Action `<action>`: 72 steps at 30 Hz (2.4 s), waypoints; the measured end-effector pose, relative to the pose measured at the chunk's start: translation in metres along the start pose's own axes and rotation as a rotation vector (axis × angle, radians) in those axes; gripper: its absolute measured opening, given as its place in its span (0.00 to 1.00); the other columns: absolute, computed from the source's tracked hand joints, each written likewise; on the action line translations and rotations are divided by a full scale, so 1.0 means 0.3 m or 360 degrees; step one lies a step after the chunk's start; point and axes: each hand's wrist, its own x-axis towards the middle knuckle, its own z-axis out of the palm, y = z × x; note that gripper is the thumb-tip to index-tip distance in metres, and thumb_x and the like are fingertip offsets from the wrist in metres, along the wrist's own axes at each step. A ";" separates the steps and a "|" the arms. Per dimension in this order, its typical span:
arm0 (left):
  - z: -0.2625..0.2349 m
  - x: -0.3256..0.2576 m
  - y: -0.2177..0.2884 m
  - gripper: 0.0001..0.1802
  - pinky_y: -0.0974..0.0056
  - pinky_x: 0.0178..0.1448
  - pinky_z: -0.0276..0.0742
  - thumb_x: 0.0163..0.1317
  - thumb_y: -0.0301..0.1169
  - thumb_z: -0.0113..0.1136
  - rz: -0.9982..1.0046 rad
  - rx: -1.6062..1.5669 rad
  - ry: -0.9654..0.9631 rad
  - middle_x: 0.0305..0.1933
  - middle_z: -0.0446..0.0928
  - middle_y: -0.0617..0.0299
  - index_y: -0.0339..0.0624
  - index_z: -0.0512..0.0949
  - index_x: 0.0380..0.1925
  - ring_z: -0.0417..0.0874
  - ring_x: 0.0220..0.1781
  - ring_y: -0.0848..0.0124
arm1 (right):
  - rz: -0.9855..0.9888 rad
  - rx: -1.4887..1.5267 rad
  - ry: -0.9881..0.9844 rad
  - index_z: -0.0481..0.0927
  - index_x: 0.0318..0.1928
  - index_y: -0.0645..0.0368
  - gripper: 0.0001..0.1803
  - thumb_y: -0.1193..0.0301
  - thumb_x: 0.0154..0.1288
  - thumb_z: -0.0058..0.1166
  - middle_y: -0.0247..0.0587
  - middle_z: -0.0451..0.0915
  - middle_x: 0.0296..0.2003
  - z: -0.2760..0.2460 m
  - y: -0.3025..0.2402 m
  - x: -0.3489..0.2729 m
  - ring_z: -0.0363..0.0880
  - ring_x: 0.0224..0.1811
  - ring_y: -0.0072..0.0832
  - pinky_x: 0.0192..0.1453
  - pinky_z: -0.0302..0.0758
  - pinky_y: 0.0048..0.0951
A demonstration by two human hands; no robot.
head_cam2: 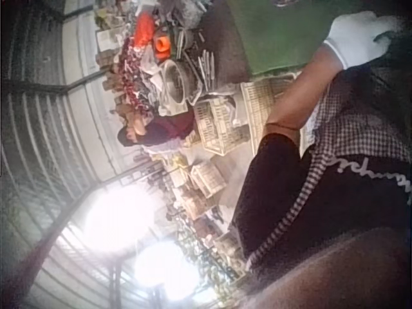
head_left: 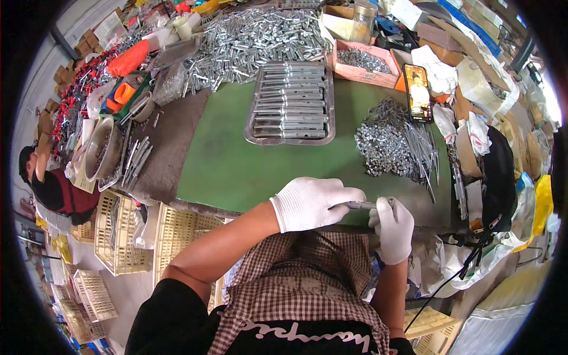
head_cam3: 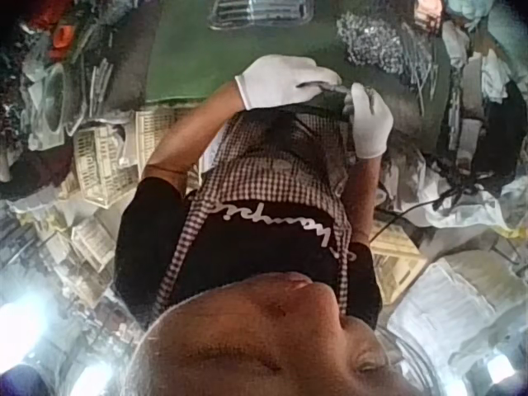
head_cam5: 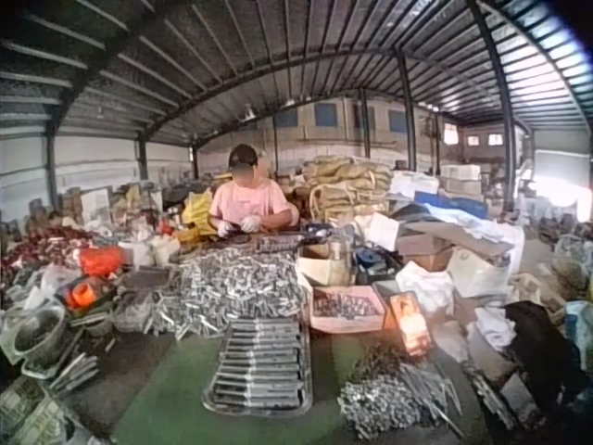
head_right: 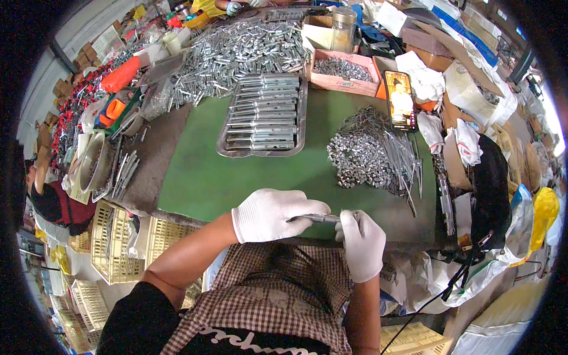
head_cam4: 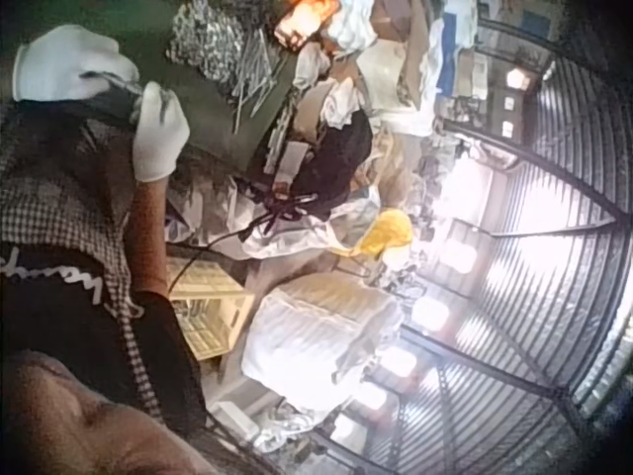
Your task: The person assembles metal rods by taking rods from a tray and attaching small metal components onto them by hand.
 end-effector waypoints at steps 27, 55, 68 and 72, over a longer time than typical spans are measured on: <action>0.066 -0.004 0.080 0.10 0.58 0.21 0.73 0.57 0.33 0.61 -0.0079 0.0535 0.0061 0.24 0.69 0.63 0.61 0.80 0.39 0.77 0.18 0.65 | -0.0560 -0.0570 0.0340 0.82 0.42 0.62 0.07 0.74 0.65 0.55 0.39 0.82 0.34 -0.139 0.067 0.133 0.79 0.36 0.25 0.46 0.75 0.28; 0.118 -0.002 0.101 0.11 0.57 0.22 0.77 0.59 0.34 0.59 -0.0275 0.0544 -0.0073 0.26 0.71 0.59 0.57 0.79 0.43 0.80 0.19 0.62 | -0.0903 -0.0937 -0.0041 0.82 0.34 0.60 0.06 0.74 0.55 0.64 0.45 0.81 0.32 -0.055 0.025 0.050 0.81 0.33 0.42 0.38 0.77 0.36; 0.114 0.002 0.100 0.08 0.58 0.22 0.77 0.61 0.34 0.58 -0.0258 0.0586 -0.0060 0.26 0.70 0.59 0.56 0.78 0.40 0.79 0.18 0.62 | -0.0851 -0.0865 0.0361 0.84 0.39 0.60 0.08 0.72 0.58 0.63 0.43 0.83 0.37 -0.099 0.033 0.104 0.82 0.40 0.38 0.48 0.77 0.34; 0.119 -0.001 0.097 0.08 0.58 0.21 0.76 0.61 0.34 0.58 -0.0250 0.0567 -0.0027 0.25 0.69 0.60 0.57 0.78 0.40 0.78 0.18 0.63 | -0.0800 -0.1206 0.0737 0.82 0.45 0.57 0.12 0.69 0.61 0.63 0.44 0.82 0.39 -0.148 0.074 0.265 0.82 0.41 0.42 0.48 0.77 0.36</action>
